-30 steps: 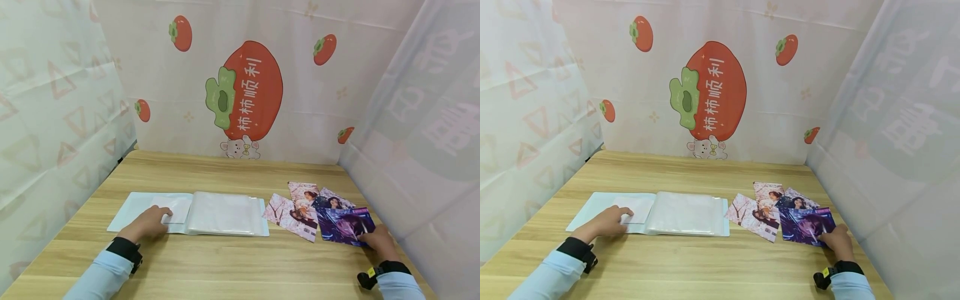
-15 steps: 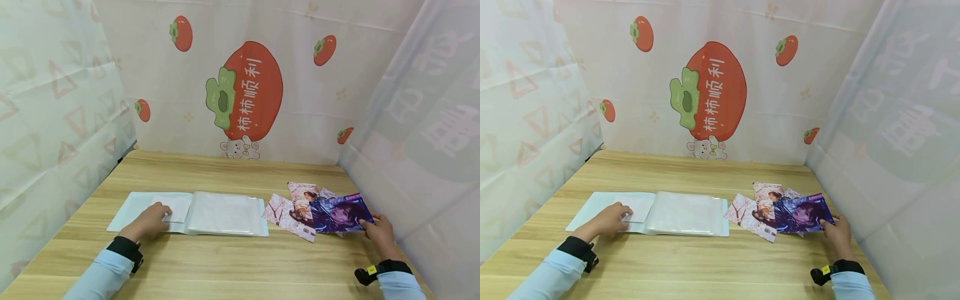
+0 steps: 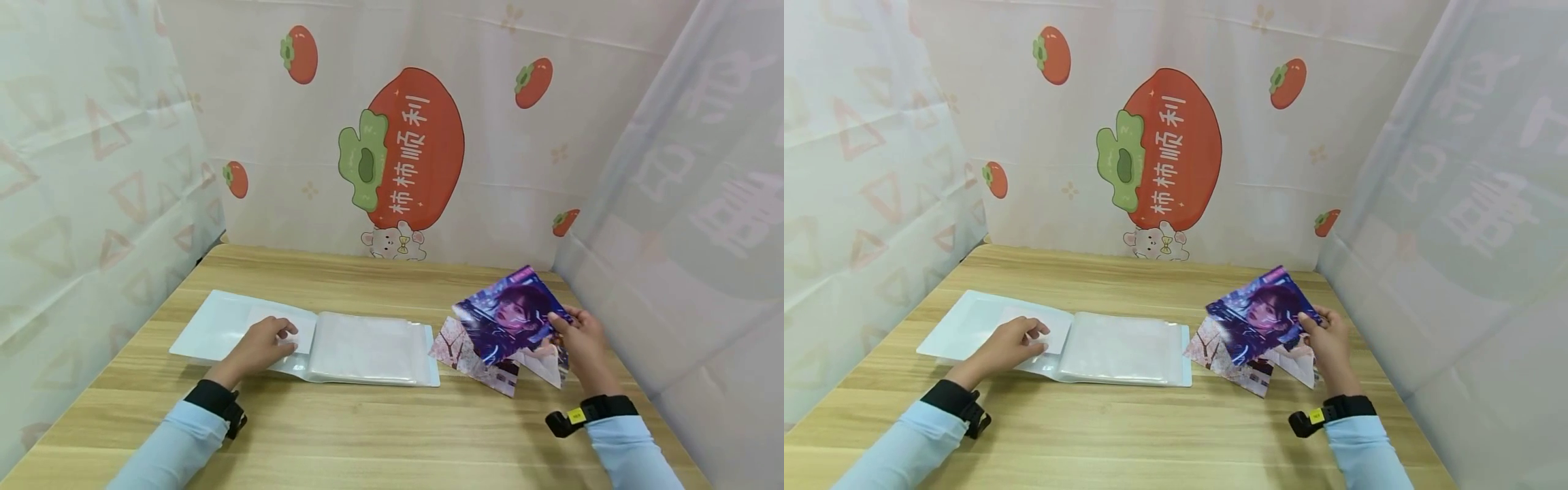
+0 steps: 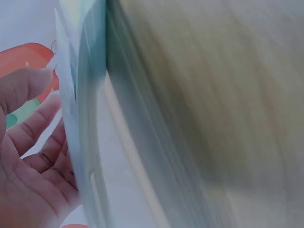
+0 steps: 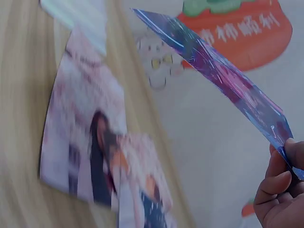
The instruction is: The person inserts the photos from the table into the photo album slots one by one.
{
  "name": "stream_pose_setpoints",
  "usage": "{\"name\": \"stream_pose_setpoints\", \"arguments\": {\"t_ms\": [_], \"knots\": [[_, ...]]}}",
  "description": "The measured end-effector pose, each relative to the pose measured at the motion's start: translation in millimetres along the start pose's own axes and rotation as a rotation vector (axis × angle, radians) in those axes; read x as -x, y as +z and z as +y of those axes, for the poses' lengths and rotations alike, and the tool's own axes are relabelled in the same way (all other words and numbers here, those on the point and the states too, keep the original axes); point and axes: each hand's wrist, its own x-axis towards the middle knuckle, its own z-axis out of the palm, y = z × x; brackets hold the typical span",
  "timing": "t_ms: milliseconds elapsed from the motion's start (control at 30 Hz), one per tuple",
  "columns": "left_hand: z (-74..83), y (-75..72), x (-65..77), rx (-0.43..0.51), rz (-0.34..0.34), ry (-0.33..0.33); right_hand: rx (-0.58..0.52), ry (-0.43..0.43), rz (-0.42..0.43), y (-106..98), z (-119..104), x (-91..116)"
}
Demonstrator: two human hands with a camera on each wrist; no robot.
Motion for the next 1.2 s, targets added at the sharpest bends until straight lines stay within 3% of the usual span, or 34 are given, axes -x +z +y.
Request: {"name": "stream_pose_setpoints", "arguments": {"t_ms": [267,433,700,900,1200], "knots": [[10.6,4.8,-6.7,0.001,0.061,0.070,-0.040,-0.018,-0.203,58.9,-12.8,6.0],[17.0,7.4,-9.9,0.066,0.071,0.108,-0.011,-0.033,-0.300,93.8,-13.4,12.8],[23.1,10.1,-10.8,0.298,-0.026,0.085,-0.018,-0.071,-0.375,147.2,-4.3,24.6],[24.1,13.5,-14.5,0.480,-0.126,0.111,-0.028,-0.044,-0.416,178.0,-1.7,31.4],[29.3,18.6,-17.3,0.488,-0.201,0.138,-0.068,-0.067,-0.485,213.1,1.7,40.3]]}}
